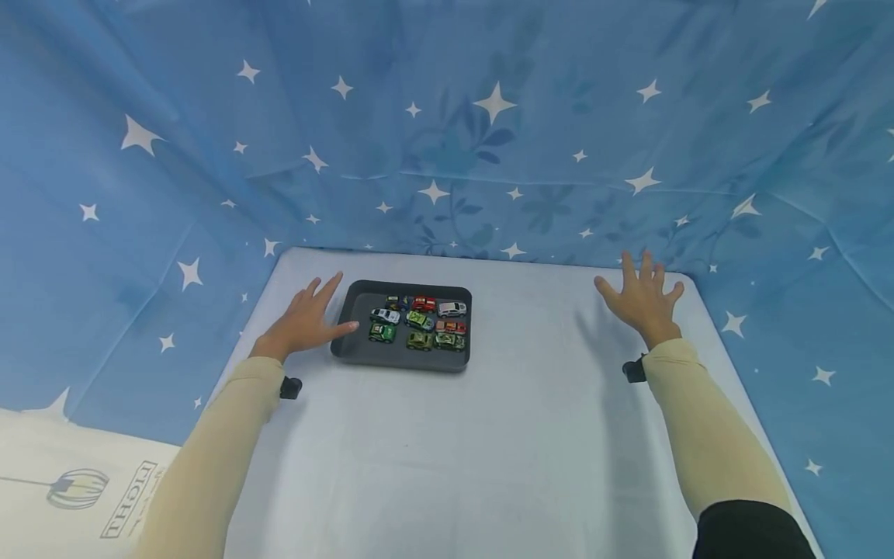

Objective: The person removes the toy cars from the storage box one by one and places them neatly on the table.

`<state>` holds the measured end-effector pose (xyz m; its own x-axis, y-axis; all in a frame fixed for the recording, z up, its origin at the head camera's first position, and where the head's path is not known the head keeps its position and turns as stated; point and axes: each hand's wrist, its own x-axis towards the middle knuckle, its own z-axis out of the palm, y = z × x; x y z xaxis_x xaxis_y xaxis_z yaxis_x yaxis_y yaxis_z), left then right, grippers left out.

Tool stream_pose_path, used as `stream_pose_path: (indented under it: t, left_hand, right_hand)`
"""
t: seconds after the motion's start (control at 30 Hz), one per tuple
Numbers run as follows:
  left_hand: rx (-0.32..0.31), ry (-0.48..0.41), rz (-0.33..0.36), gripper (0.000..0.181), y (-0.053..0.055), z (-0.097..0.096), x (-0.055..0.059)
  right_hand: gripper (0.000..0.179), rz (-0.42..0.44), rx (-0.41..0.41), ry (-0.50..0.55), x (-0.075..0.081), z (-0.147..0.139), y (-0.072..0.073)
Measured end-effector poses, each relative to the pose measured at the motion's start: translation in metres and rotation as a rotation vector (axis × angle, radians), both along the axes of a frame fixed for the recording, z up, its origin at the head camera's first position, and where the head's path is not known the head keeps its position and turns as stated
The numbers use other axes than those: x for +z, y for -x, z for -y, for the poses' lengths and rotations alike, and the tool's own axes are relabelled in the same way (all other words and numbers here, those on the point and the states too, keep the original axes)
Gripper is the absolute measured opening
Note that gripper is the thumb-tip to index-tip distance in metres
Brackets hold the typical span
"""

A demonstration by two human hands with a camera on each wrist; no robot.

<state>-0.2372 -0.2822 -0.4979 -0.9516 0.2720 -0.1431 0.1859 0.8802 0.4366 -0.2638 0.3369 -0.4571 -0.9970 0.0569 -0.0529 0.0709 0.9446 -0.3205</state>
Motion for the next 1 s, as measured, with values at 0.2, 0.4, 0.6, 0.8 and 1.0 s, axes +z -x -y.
stream_pose_path:
  t: [0.2, 0.4, 0.6, 0.8, 1.0]
  left_hand:
    - [-0.001, -0.028, 0.035, 0.120, -0.014, 0.003, -0.026]
    - [0.015, -0.083, 0.074, 0.126, -0.024, 0.004, -0.046]
    - [0.032, -0.126, 0.108, 0.121, -0.029, 0.001, -0.053]
    - [0.025, -0.119, 0.113, 0.116, -0.031, 0.001, -0.056]
    - [0.026, -0.141, 0.122, 0.116, -0.030, 0.000, -0.058]
  right_hand:
    - [0.098, -0.002, -0.003, 0.010, 0.000, -0.001, 0.002]
    - [0.098, 0.000, 0.003, 0.017, -0.001, -0.001, 0.002]
    - [0.098, 0.007, 0.004, 0.016, 0.000, -0.002, 0.000]
    - [0.101, 0.015, 0.011, 0.013, -0.002, 0.000, 0.002]
    - [0.103, -0.003, 0.024, 0.023, -0.004, 0.005, 0.003]
